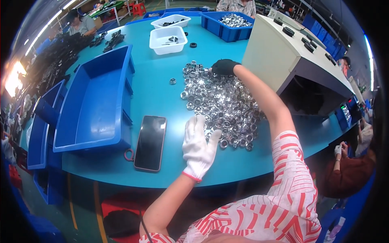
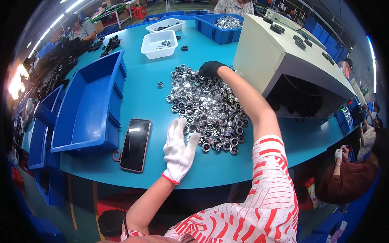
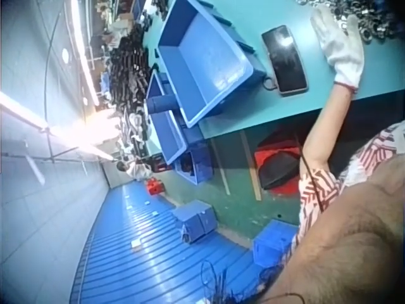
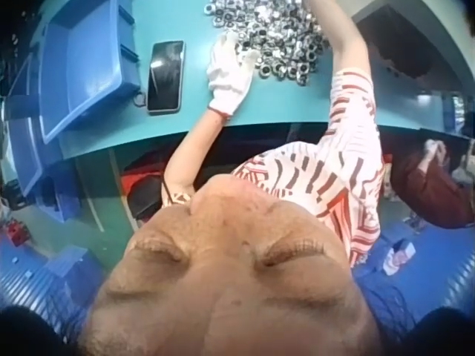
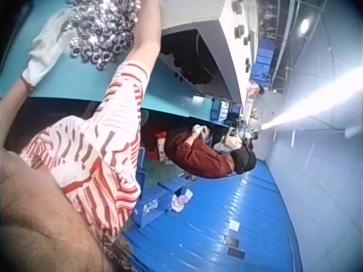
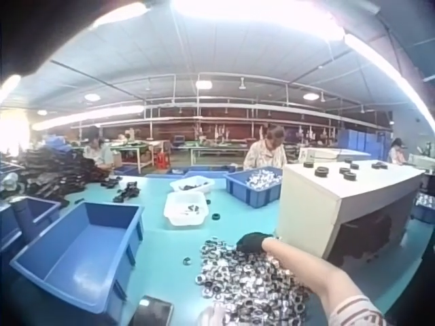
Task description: Assembling small cylindrical parts with metal rings at a factory workbench.
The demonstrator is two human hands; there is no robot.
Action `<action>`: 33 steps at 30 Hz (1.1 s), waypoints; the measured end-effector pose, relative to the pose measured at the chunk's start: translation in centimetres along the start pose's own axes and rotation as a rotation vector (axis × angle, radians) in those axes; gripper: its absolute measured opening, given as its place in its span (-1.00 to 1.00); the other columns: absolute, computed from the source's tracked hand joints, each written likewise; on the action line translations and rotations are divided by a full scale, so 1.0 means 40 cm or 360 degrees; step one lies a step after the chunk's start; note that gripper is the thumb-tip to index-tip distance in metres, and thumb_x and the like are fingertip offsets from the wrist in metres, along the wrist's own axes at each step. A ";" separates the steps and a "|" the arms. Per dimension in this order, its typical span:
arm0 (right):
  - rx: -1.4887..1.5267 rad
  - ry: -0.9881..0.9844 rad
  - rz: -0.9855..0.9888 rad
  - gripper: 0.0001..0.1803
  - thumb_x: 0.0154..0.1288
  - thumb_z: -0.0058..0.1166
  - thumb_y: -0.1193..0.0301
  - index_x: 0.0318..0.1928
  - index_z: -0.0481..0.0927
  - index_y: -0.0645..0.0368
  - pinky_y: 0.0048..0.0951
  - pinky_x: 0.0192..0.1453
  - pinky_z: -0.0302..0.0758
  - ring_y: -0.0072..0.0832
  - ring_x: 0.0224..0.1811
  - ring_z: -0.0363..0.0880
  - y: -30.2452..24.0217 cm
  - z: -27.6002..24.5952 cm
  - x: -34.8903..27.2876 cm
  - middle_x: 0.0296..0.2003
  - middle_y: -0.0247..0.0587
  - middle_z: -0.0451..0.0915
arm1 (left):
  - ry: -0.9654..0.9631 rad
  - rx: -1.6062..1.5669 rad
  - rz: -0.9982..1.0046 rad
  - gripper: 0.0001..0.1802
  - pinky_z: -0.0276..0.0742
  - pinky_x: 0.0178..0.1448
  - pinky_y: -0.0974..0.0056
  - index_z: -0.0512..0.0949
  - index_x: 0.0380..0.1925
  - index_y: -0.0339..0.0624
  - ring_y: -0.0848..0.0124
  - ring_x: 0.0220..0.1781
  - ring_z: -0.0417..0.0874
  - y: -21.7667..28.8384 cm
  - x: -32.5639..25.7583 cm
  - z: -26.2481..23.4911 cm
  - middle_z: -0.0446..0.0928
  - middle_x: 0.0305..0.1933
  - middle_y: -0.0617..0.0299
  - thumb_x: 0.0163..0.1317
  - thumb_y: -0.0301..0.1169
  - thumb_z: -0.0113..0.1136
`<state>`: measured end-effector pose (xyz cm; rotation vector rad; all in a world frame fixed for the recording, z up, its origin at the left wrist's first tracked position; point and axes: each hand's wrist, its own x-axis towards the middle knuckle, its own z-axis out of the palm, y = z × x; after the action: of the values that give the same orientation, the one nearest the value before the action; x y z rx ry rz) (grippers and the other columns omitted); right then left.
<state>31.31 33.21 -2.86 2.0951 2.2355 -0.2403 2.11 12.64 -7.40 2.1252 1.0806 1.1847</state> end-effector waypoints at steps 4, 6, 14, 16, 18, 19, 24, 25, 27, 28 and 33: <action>-0.0552 -0.0136 0.0196 -0.57 0.23 -0.08 0.03 -0.23 0.67 0.07 -0.21 0.02 0.47 -0.15 -0.06 0.58 -0.108 -0.067 -0.029 -0.11 -0.06 0.61 | -0.0005 -0.0032 -0.0040 -0.30 0.24 0.33 0.05 0.32 0.15 -0.44 -0.12 0.29 0.28 -0.002 -0.005 -0.009 0.27 0.23 -0.32 0.26 -0.01 0.07; -0.0514 0.0110 0.0259 -0.58 0.22 -0.06 0.05 -0.28 0.66 0.11 -0.21 -0.01 0.50 -0.16 -0.08 0.59 -0.160 -0.081 -0.006 -0.15 -0.03 0.62 | -0.0018 -0.0008 -0.0022 -0.31 0.23 0.34 0.04 0.32 0.15 -0.43 -0.13 0.29 0.28 0.001 -0.008 -0.015 0.28 0.22 -0.32 0.26 -0.02 0.07; -0.0033 0.0100 -0.0170 -0.39 0.32 -0.30 -0.15 0.20 0.43 -0.08 -0.21 0.36 0.20 -0.18 0.33 0.23 -0.215 0.022 0.122 0.26 -0.12 0.30 | -0.0065 -0.0108 -0.0042 -0.32 0.24 0.32 0.02 0.33 0.14 -0.41 -0.18 0.26 0.29 0.014 0.003 -0.017 0.28 0.20 -0.35 0.25 -0.02 0.08; 0.0023 0.0058 -0.0315 -0.42 0.37 -0.35 -0.10 0.11 0.51 -0.02 -0.20 0.31 0.25 -0.17 0.24 0.34 -0.208 0.026 0.117 0.15 -0.08 0.42 | -0.0059 -0.0096 -0.0041 -0.31 0.25 0.31 0.01 0.32 0.14 -0.41 -0.19 0.25 0.30 0.008 -0.001 -0.017 0.28 0.20 -0.35 0.24 -0.02 0.08; 0.0051 -0.0004 -0.0306 -0.42 0.37 -0.35 -0.11 0.07 0.52 0.01 -0.19 0.29 0.26 -0.14 0.20 0.38 -0.207 0.022 0.088 0.12 -0.06 0.45 | -0.0021 -0.0007 0.0006 -0.31 0.26 0.30 0.01 0.31 0.15 -0.40 -0.19 0.24 0.31 0.002 -0.003 -0.016 0.28 0.20 -0.35 0.24 -0.02 0.09; 0.0073 -0.0057 -0.0289 -0.41 0.36 -0.35 -0.11 0.03 0.54 0.03 -0.18 0.27 0.28 -0.12 0.16 0.41 -0.208 0.020 0.071 0.08 -0.04 0.47 | -0.0025 -0.0029 0.0010 -0.31 0.26 0.29 0.01 0.31 0.15 -0.40 -0.18 0.24 0.31 0.002 -0.002 -0.019 0.28 0.20 -0.34 0.24 -0.02 0.09; -0.0153 0.0257 -0.0370 -0.41 0.31 -0.25 -0.15 0.00 0.54 0.03 -0.15 0.19 0.36 -0.08 0.12 0.44 -0.245 0.002 0.019 0.07 -0.02 0.47 | -0.0041 -0.0045 0.0023 -0.32 0.27 0.29 0.01 0.31 0.14 -0.41 -0.16 0.25 0.31 0.004 0.000 -0.015 0.28 0.20 -0.32 0.25 -0.03 0.08; -0.0033 0.0410 -0.0423 -0.39 0.28 -0.20 -0.16 0.08 0.50 0.02 -0.17 0.23 0.33 -0.07 0.16 0.42 -0.254 0.012 0.016 0.13 -0.02 0.42 | -0.0059 -0.0050 0.0029 -0.32 0.27 0.29 0.01 0.31 0.14 -0.41 -0.16 0.25 0.31 0.010 0.003 -0.009 0.28 0.21 -0.31 0.25 -0.03 0.07; 0.0122 0.0382 -0.0587 -0.36 0.29 -0.19 -0.15 0.15 0.43 0.04 -0.21 0.31 0.26 -0.13 0.24 0.34 -0.285 0.053 0.056 0.20 -0.03 0.34 | -0.0045 -0.0038 0.0042 -0.33 0.27 0.28 0.02 0.31 0.13 -0.40 -0.11 0.24 0.31 0.010 0.004 0.005 0.29 0.19 -0.25 0.21 -0.06 0.12; -0.0004 0.0226 -0.0629 -0.38 0.31 -0.21 -0.12 0.15 0.43 0.06 -0.19 0.29 0.28 -0.15 0.24 0.35 -0.334 0.054 0.068 0.21 -0.06 0.34 | -0.0017 0.0002 0.0055 -0.35 0.28 0.25 0.02 0.32 0.12 -0.39 -0.08 0.22 0.30 0.000 0.000 0.010 0.30 0.16 -0.20 0.17 -0.10 0.17; -0.0262 -0.0067 -0.0501 -0.50 0.37 -0.28 -0.04 -0.12 0.58 0.04 -0.14 0.21 0.34 -0.11 0.06 0.48 -0.415 0.005 -0.025 -0.08 -0.09 0.54 | -0.0029 -0.0030 0.0025 -0.35 0.27 0.27 0.00 0.32 0.12 -0.40 -0.11 0.23 0.29 -0.010 -0.006 -0.004 0.28 0.19 -0.24 0.20 -0.11 0.14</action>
<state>14.82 31.22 -1.79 1.6397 2.4578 -0.1097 1.73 12.69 -7.69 2.1298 1.0425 1.1756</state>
